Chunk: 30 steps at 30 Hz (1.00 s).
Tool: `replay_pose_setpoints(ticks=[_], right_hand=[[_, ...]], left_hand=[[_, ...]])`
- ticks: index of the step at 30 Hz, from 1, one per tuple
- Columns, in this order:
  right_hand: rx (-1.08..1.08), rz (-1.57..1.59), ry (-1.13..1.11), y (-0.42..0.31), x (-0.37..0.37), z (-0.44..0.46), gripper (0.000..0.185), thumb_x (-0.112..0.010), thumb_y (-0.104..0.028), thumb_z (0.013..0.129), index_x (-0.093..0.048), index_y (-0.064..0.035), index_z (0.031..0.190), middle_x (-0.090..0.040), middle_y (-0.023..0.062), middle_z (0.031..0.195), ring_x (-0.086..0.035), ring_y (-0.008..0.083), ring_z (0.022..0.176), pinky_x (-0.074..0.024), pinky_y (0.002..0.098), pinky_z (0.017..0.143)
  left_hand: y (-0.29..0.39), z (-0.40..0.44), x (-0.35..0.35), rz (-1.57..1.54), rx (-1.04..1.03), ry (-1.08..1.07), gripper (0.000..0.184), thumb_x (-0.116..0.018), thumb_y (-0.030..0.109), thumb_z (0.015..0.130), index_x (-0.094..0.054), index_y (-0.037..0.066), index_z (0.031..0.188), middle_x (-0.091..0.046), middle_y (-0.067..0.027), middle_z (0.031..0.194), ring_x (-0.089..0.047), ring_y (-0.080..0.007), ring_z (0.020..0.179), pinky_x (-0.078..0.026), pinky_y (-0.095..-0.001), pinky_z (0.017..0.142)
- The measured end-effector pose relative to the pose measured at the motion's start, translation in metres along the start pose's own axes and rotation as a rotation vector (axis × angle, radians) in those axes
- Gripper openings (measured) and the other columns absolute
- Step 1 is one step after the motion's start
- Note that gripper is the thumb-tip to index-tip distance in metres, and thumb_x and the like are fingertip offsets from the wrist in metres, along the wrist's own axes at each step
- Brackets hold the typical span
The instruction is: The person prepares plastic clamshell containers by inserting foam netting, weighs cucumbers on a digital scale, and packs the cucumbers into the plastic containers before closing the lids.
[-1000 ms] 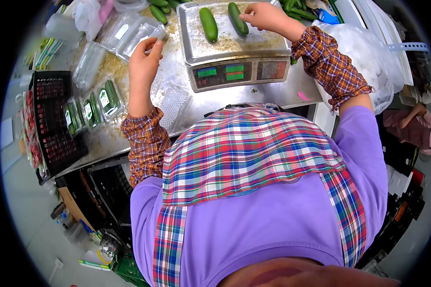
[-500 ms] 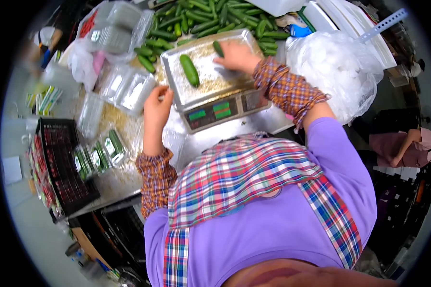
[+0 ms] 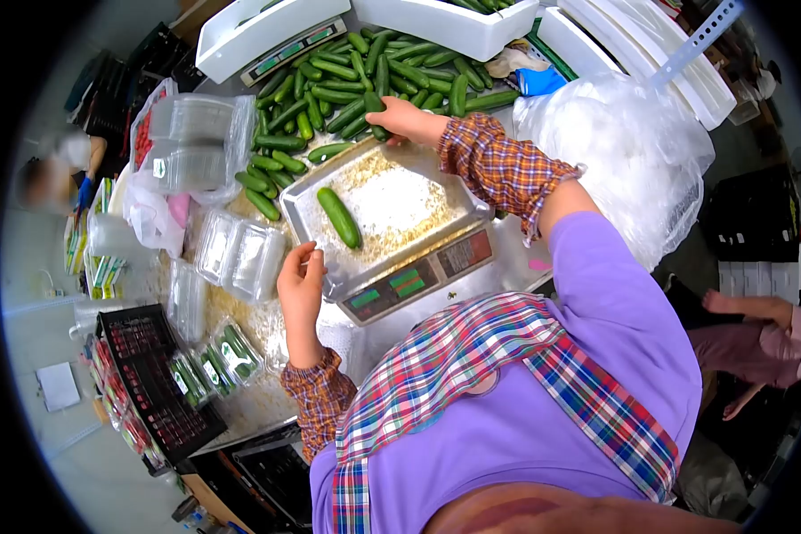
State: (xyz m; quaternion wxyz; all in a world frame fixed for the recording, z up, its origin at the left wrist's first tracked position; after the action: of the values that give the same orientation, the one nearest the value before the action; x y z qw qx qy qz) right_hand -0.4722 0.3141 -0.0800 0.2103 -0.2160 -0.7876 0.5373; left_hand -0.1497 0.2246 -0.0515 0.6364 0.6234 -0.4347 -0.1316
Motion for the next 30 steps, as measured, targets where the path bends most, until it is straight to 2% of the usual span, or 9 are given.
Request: replay_pose_setpoints(ticks=[3,7,10,13,15,18,19,25,30], right_hand=[[0.086,0.169,-0.028,0.002,0.007,0.037,0.066,-0.061,-0.020,0.086,-0.028,0.0016,0.138,-0.045,0.0202,0.131,-0.058,0.0254,0.099,-0.0534,0.0328,0.080],[0.354,-0.798,0.455,-0.026,0.095,0.070,0.029,-0.056,-0.016,0.080,-0.065,-0.0056,0.105,-0.063,0.0178,0.107,-0.063,0.0297,0.091,-0.0520,0.0371,0.077],[0.259,-1.312,0.615,0.005,0.159,0.113,0.016,-0.053,-0.011,0.077,-0.067,-0.0036,0.082,-0.064,0.0180,0.087,-0.064,0.0341,0.083,-0.0526,0.0437,0.070],[0.263,-1.515,0.448,0.036,0.188,0.144,0.018,-0.051,-0.008,0.081,-0.068,-0.0030,0.084,-0.064,0.0174,0.093,-0.066,0.0324,0.080,-0.0538,0.0425,0.068],[0.249,-1.741,0.571,0.051,0.186,0.164,0.020,-0.050,-0.010,0.083,-0.065,-0.0032,0.093,-0.063,0.0167,0.096,-0.066,0.0302,0.079,-0.0541,0.0422,0.066],[0.017,-1.762,0.474,0.071,0.189,0.183,0.032,-0.048,-0.013,0.087,-0.058,-0.0023,0.115,-0.057,0.0194,0.115,-0.066,0.0329,0.086,-0.0548,0.0449,0.067],[0.161,-1.876,0.538,0.073,0.187,0.184,0.025,-0.048,-0.013,0.086,-0.059,-0.0045,0.107,-0.061,0.0142,0.097,-0.066,0.0271,0.074,-0.0542,0.0421,0.061],[0.081,-1.874,0.547,0.080,0.193,0.201,0.023,-0.048,-0.013,0.086,-0.062,-0.0022,0.102,-0.062,0.0135,0.091,-0.066,0.0264,0.070,-0.0538,0.0408,0.057],[0.545,-1.690,0.552,0.032,0.148,0.148,0.010,-0.049,-0.011,0.083,-0.050,-0.0032,0.090,-0.059,0.0111,0.078,-0.064,0.0238,0.060,-0.0509,0.0344,0.046]], left_hand=[[0.007,0.000,-0.003,-0.057,0.063,0.005,0.030,-0.060,0.018,0.087,-0.058,-0.002,0.110,-0.061,-0.0047,0.088,-0.057,-0.0107,0.072,-0.045,-0.0222,0.061],[0.012,-0.006,0.008,-0.063,0.068,0.065,0.029,-0.060,0.019,0.088,-0.058,-0.001,0.109,-0.061,-0.0038,0.086,-0.057,-0.0100,0.071,-0.044,-0.0222,0.060],[0.000,-0.015,0.024,-0.089,0.099,0.147,0.028,-0.059,0.018,0.089,-0.058,0.000,0.110,-0.063,-0.0044,0.088,-0.058,-0.0103,0.072,-0.044,-0.0223,0.061],[-0.008,-0.026,0.032,-0.106,0.152,0.210,0.026,-0.058,0.016,0.089,-0.058,0.001,0.110,-0.064,-0.0047,0.090,-0.058,-0.0106,0.073,-0.044,-0.0222,0.060],[-0.014,-0.035,0.033,-0.091,0.197,0.217,0.026,-0.058,0.016,0.089,-0.058,0.001,0.110,-0.064,-0.0046,0.090,-0.059,-0.0105,0.073,-0.044,-0.0221,0.060],[-0.019,-0.040,0.032,-0.070,0.232,0.207,0.025,-0.058,0.016,0.089,-0.058,0.001,0.109,-0.064,-0.0037,0.089,-0.058,-0.0097,0.072,-0.044,-0.0217,0.060],[-0.020,-0.041,0.033,-0.055,0.238,0.206,0.024,-0.058,0.016,0.089,-0.059,0.001,0.108,-0.064,-0.0035,0.089,-0.058,-0.0095,0.072,-0.044,-0.0216,0.060],[-0.021,-0.034,0.030,-0.049,0.251,0.198,0.024,-0.059,0.014,0.089,-0.059,0.000,0.107,-0.063,-0.0037,0.087,-0.058,-0.0096,0.072,-0.045,-0.0219,0.061],[-0.014,-0.030,0.030,-0.033,0.202,0.196,0.021,-0.060,0.011,0.088,-0.060,-0.002,0.105,-0.063,-0.0037,0.085,-0.056,-0.0075,0.071,-0.047,-0.0222,0.064]])
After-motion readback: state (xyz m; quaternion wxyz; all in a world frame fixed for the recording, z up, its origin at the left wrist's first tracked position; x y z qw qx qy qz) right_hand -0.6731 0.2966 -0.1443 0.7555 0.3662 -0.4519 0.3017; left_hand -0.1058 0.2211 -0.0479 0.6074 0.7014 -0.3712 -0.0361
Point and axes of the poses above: each hand's wrist, its own z-axis towards the middle knuckle, its own x-axis out of the back of the hand, y = z × x, the point moved 6 cm from there along z, towards the middle knuckle
